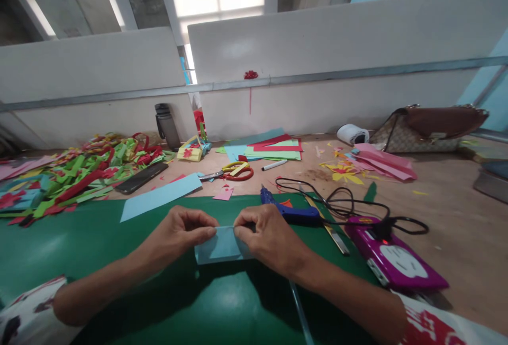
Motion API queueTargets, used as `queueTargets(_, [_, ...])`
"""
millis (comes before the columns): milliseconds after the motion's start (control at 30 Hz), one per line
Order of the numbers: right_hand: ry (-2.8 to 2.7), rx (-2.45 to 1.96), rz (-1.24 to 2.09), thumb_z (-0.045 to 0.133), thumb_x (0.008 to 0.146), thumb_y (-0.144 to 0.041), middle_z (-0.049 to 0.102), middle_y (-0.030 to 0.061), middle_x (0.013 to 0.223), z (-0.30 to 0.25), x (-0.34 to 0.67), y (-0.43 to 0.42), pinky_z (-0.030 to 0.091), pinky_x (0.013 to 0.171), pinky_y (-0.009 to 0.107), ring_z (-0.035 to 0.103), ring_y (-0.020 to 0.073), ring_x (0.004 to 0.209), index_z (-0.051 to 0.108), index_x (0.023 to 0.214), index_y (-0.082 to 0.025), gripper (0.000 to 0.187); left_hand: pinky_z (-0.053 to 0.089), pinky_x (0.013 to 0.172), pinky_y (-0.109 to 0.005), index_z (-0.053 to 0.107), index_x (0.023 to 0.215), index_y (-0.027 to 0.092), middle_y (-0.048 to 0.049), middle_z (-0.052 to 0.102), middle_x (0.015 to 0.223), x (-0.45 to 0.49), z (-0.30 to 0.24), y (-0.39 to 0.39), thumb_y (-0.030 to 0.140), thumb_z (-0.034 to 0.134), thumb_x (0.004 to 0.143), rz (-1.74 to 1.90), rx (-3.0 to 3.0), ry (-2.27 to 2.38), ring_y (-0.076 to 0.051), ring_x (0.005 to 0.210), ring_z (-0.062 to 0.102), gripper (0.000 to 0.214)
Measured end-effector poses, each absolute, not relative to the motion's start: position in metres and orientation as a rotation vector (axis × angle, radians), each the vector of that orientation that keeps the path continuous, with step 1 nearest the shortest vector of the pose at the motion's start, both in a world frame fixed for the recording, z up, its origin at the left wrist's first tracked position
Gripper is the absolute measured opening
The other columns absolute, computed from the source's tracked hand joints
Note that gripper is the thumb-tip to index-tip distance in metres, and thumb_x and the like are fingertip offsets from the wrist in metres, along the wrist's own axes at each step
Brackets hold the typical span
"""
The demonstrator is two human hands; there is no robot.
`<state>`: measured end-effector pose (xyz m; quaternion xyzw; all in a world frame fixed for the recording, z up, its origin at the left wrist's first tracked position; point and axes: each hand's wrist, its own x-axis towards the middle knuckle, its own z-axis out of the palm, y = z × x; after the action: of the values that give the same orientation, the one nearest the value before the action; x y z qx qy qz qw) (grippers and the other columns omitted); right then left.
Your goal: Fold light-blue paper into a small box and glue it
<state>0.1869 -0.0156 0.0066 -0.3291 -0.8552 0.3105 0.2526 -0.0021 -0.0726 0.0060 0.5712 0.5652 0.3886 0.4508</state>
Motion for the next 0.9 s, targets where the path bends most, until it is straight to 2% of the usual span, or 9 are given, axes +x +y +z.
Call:
queueTargets(167, [-2.337, -0.872, 0.873, 0.050, 0.075, -0.015, 0.060, -0.0019, 0.062, 0.003, 0.185, -0.018, 0.035, 0.055, 0.021, 0.052, 0.0104, 0.059, 0.062, 0.062, -0.016, 0.018, 0.031, 0.048, -0.021, 0.064, 0.063, 0.011, 0.0016, 0.052, 0.052, 0.011, -0.003, -0.068, 0.028, 0.060, 0.067, 0.976, 1.495, 1.425, -0.009, 0.050, 0.040, 0.018])
queueTargets(400, [-2.372, -0.819, 0.796, 0.051, 0.075, -0.013, 0.060, -0.0018, 0.062, 0.006, 0.183, -0.021, 0.035, 0.058, 0.022, 0.052, 0.0108, 0.060, 0.062, 0.062, -0.017, 0.018, 0.035, 0.053, -0.021, 0.063, 0.062, 0.012, -0.0005, 0.055, 0.058, 0.017, -0.007, -0.065, 0.026, 0.058, 0.070, 1.022, 1.608, 1.394, -0.011, 0.056, 0.044, 0.016])
queueTargets(900, [-2.322, -0.971, 0.852, 0.048, 0.075, -0.016, 0.059, -0.0022, 0.062, 0.013, 0.192, -0.013, 0.036, 0.056, 0.022, 0.053, 0.0120, 0.061, 0.057, 0.061, -0.017, 0.017, 0.029, 0.052, -0.022, 0.058, 0.064, 0.012, 0.0015, 0.047, 0.058, -0.003, 0.004, -0.065, 0.030, 0.060, 0.069, 1.051, 1.462, 1.423, -0.010, 0.056, 0.037, 0.019])
